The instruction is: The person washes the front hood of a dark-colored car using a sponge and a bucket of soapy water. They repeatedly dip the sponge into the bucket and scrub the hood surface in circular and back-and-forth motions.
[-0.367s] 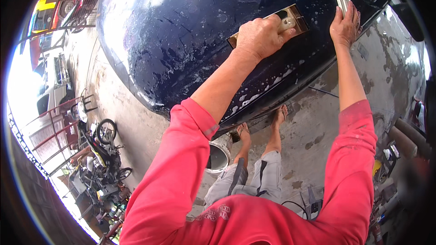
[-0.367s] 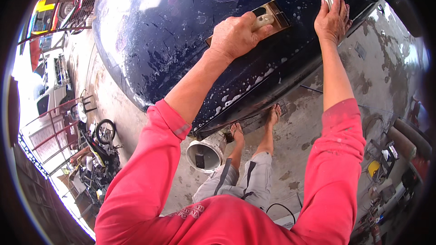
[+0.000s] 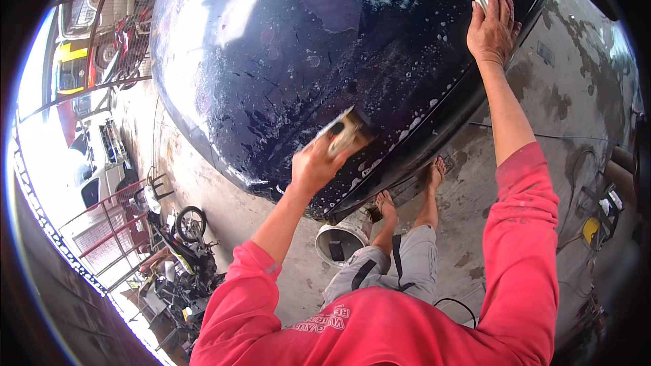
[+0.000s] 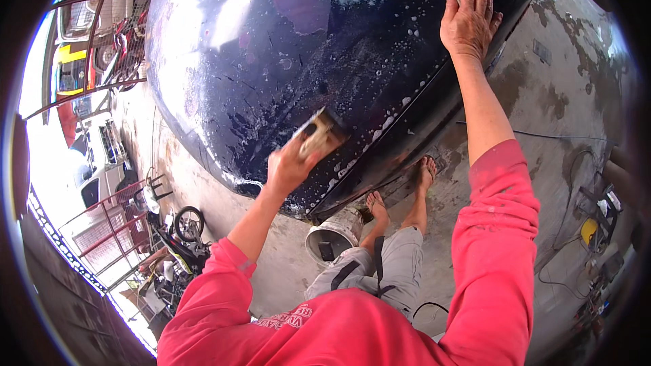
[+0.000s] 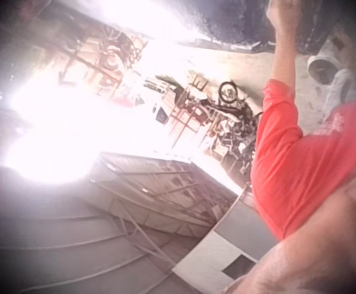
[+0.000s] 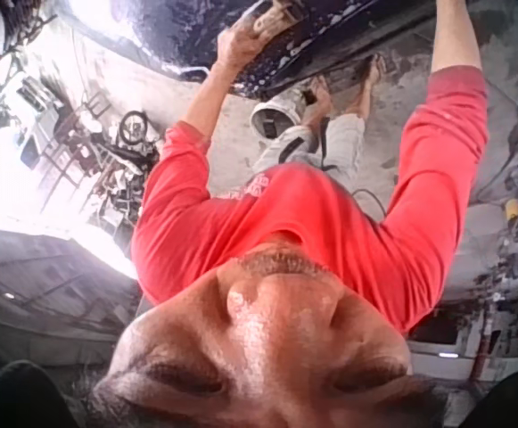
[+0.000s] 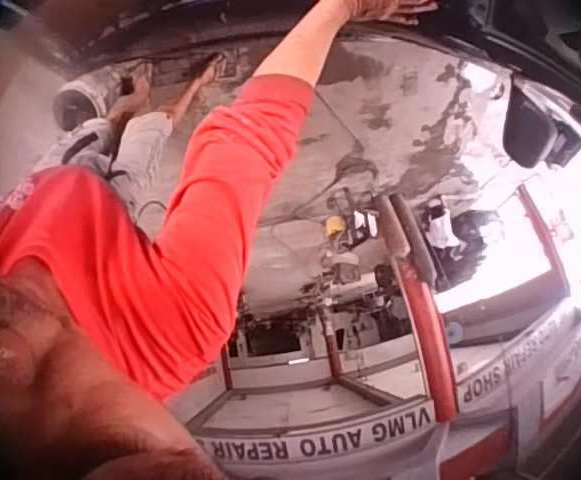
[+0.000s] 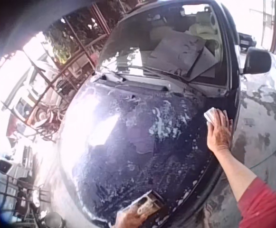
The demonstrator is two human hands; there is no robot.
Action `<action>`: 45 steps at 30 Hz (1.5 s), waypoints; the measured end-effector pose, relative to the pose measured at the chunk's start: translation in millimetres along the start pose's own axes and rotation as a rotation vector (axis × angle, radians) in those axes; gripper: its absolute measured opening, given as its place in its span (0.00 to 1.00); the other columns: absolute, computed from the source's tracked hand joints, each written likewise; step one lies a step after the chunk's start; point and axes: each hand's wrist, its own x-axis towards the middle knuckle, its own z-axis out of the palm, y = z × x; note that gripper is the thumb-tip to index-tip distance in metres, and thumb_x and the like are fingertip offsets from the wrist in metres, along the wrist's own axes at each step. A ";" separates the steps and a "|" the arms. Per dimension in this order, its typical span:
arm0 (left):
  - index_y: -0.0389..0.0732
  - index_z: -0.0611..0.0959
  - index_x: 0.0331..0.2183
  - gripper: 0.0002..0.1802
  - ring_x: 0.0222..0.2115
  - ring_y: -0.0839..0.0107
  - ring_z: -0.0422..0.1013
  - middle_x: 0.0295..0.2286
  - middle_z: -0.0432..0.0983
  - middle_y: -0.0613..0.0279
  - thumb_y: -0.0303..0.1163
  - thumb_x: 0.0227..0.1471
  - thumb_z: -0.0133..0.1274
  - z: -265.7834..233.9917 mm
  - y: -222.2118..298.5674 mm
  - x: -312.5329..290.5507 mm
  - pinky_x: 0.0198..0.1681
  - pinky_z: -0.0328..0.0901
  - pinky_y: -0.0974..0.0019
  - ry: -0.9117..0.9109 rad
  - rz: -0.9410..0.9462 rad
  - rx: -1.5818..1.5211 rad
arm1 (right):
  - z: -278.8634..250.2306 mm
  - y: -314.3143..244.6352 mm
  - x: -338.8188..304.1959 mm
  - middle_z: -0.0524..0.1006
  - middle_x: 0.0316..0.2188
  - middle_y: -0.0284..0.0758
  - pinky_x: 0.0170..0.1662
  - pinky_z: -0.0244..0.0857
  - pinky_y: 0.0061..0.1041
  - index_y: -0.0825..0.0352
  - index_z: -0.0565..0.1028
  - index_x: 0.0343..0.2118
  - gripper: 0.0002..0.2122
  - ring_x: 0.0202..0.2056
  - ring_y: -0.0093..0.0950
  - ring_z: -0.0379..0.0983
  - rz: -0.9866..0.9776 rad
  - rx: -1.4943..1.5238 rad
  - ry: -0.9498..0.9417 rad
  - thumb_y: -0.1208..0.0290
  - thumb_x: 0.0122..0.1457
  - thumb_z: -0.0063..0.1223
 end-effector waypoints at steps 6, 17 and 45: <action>0.43 0.81 0.39 0.27 0.29 0.40 0.81 0.26 0.82 0.41 0.60 0.61 0.60 22.6 60.9 148.6 0.30 0.75 0.45 0.029 0.154 0.130 | -1.8 -2.3 6.8 0.61 0.74 0.27 0.75 0.42 0.63 0.45 0.59 0.75 0.28 0.76 0.36 0.51 0.034 -0.014 -0.040 0.46 0.75 0.40; 0.41 0.85 0.45 0.27 0.35 0.41 0.82 0.31 0.84 0.41 0.56 0.60 0.62 11.6 44.5 110.6 0.37 0.77 0.47 -0.040 0.090 0.126 | -2.0 -6.5 1.7 0.60 0.75 0.25 0.75 0.44 0.61 0.44 0.58 0.75 0.28 0.77 0.35 0.50 0.012 -0.010 0.035 0.45 0.75 0.40; 0.38 0.79 0.57 0.24 0.48 0.43 0.81 0.47 0.85 0.47 0.42 0.66 0.58 -13.3 28.2 75.5 0.49 0.77 0.54 0.097 0.277 -0.121 | -10.3 -13.3 3.8 0.63 0.73 0.23 0.76 0.44 0.60 0.41 0.61 0.74 0.27 0.76 0.32 0.52 0.041 0.015 0.060 0.47 0.74 0.45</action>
